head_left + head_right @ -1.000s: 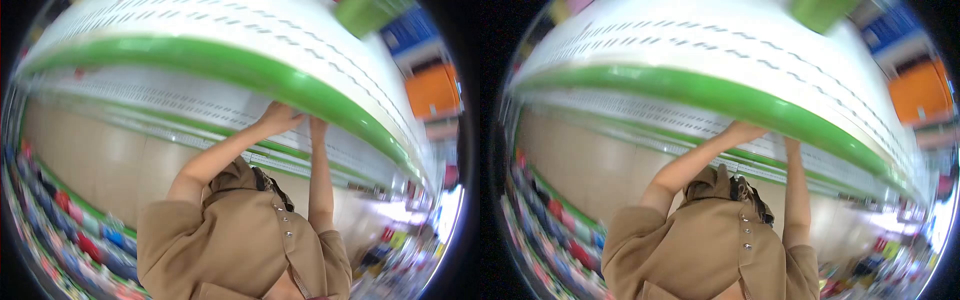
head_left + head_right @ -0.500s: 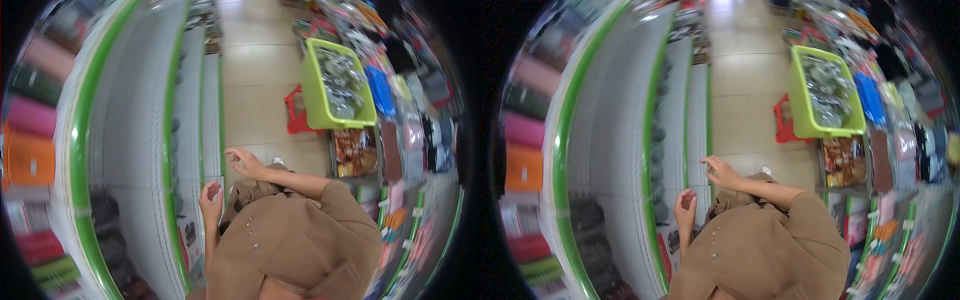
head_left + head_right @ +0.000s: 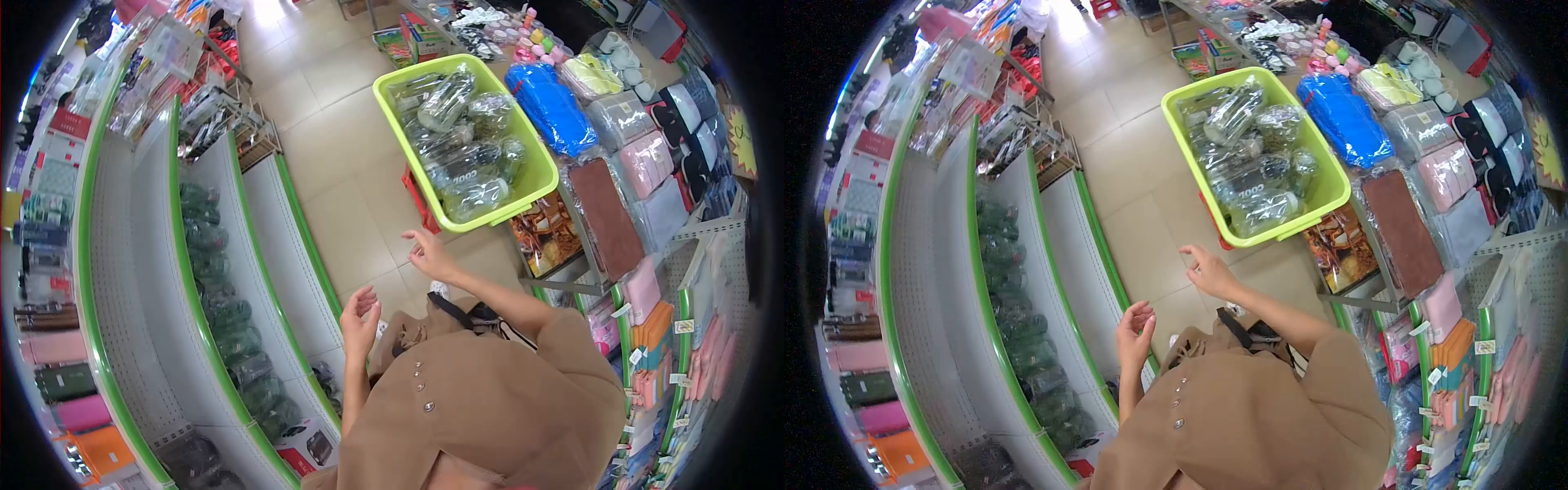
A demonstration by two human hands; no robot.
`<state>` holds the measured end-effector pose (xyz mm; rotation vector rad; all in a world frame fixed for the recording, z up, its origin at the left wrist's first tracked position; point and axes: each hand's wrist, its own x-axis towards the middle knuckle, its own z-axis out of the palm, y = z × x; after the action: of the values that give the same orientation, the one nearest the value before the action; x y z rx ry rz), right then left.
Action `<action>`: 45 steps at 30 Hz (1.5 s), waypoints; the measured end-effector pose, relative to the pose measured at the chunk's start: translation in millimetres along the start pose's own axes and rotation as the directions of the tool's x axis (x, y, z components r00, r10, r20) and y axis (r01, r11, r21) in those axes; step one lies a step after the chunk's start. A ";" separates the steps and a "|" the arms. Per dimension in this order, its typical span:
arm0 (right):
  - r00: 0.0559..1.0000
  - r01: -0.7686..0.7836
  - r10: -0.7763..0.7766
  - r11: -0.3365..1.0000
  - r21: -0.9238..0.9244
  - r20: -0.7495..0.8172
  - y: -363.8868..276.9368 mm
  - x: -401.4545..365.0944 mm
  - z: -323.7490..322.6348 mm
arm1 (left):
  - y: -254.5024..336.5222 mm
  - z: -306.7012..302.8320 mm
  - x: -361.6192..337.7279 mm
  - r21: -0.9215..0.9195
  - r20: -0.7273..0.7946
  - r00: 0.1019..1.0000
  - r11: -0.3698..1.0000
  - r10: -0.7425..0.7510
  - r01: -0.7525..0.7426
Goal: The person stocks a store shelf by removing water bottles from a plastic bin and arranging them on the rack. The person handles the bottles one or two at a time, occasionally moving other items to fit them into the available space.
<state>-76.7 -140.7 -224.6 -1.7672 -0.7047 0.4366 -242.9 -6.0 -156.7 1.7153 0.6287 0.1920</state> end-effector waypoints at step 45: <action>0.646 -0.643 0.470 0.760 -0.097 -0.602 87.0 37.2 -104.2 | 90.5 181.2 430.1 -0.219 0.766 0.615 0.976 0.184 -0.020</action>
<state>36.1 -209.2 -273.6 -2.2670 0.2420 0.2058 227.3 45.5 -205.3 1.4494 -0.1567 -0.4145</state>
